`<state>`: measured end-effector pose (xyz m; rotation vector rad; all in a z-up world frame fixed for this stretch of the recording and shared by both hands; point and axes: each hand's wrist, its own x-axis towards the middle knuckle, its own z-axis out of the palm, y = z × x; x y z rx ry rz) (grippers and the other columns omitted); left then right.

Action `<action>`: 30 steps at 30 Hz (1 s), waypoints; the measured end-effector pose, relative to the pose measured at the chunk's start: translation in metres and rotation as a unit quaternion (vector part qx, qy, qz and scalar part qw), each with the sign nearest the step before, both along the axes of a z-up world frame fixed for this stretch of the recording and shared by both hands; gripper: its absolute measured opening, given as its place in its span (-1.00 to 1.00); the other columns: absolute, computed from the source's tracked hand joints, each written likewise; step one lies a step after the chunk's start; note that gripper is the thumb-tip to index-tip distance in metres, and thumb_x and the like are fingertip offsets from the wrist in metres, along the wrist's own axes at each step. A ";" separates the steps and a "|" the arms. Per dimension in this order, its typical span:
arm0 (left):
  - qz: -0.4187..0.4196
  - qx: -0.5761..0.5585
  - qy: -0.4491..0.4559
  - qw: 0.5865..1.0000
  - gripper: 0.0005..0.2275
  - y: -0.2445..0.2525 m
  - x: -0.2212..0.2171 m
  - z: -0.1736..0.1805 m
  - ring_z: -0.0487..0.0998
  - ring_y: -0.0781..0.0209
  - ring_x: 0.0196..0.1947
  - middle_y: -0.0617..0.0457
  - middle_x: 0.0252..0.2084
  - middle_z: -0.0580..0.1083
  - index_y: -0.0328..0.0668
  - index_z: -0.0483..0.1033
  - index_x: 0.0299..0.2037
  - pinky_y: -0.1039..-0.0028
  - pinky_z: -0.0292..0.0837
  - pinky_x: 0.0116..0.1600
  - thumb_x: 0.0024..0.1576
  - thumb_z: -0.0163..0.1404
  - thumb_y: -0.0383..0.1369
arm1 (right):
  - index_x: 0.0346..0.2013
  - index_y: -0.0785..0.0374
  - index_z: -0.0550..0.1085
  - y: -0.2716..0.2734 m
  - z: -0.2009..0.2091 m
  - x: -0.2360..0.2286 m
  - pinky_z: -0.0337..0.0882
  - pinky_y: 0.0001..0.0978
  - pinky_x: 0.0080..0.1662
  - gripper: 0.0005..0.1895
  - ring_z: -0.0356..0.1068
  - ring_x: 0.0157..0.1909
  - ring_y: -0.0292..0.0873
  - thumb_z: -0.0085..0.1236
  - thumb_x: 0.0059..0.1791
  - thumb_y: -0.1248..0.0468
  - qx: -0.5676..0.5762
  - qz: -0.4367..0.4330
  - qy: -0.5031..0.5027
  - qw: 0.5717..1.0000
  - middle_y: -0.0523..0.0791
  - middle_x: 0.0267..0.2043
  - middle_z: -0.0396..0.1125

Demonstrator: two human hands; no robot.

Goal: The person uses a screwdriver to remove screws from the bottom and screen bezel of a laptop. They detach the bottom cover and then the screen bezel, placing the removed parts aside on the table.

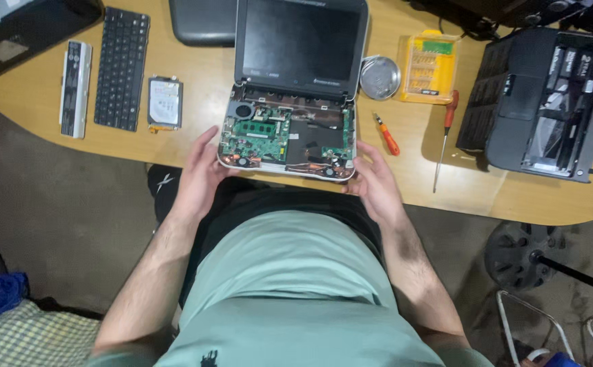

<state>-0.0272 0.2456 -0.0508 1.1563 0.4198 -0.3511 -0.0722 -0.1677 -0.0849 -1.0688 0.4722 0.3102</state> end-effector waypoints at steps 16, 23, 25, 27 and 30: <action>-0.065 0.415 -0.154 0.895 -0.50 0.022 -0.008 -0.110 0.71 0.20 -0.09 0.06 0.14 0.60 0.02 0.80 0.44 0.38 0.74 0.07 0.29 0.25 -0.60 | 0.78 -0.03 0.41 0.003 -0.043 -0.025 0.59 -0.38 -0.59 -0.34 0.59 -0.59 -0.01 0.25 0.35 0.27 -0.345 0.131 -0.007 0.929 0.07 -0.44 0.51; -0.096 0.426 -0.147 0.888 -0.52 0.017 -0.006 -0.088 0.76 0.02 -0.07 -0.03 0.09 0.59 -0.11 0.77 0.45 0.28 0.76 0.07 0.31 0.19 -0.63 | 0.80 0.07 0.35 0.010 -0.045 -0.028 0.58 -0.36 -0.61 -0.31 0.56 -0.60 -0.01 0.25 0.34 0.31 -0.311 0.098 -0.020 0.945 0.12 -0.35 0.50; -0.100 0.439 -0.156 0.879 -0.50 0.019 -0.007 -0.097 0.76 0.01 -0.03 -0.03 0.12 0.59 -0.07 0.75 0.48 0.29 0.77 0.07 0.31 0.21 -0.60 | 0.78 0.10 0.38 0.011 -0.044 -0.029 0.67 -0.27 -0.55 -0.33 0.62 -0.55 0.06 0.26 0.34 0.32 -0.312 0.093 -0.023 0.945 0.16 -0.27 0.54; -0.101 0.440 -0.157 0.878 -0.50 0.018 -0.004 -0.093 0.77 -0.05 0.02 -0.05 0.13 0.59 -0.10 0.75 0.47 0.26 0.78 0.10 0.30 0.20 -0.60 | 0.78 0.12 0.36 0.007 -0.049 -0.026 0.69 -0.25 -0.53 -0.31 0.63 -0.53 0.08 0.27 0.33 0.34 -0.312 0.092 -0.024 0.945 0.17 -0.23 0.53; -0.103 0.441 -0.163 0.876 -0.49 0.015 0.007 -0.077 0.74 -0.20 0.15 -0.14 0.17 0.56 -0.20 0.71 0.50 0.18 0.80 0.19 0.31 0.16 -0.64 | 0.82 0.14 0.32 0.005 -0.039 -0.018 0.74 -0.25 -0.44 -0.22 0.65 -0.43 0.06 0.32 0.28 0.41 -0.309 0.099 -0.025 0.946 0.15 -0.11 0.49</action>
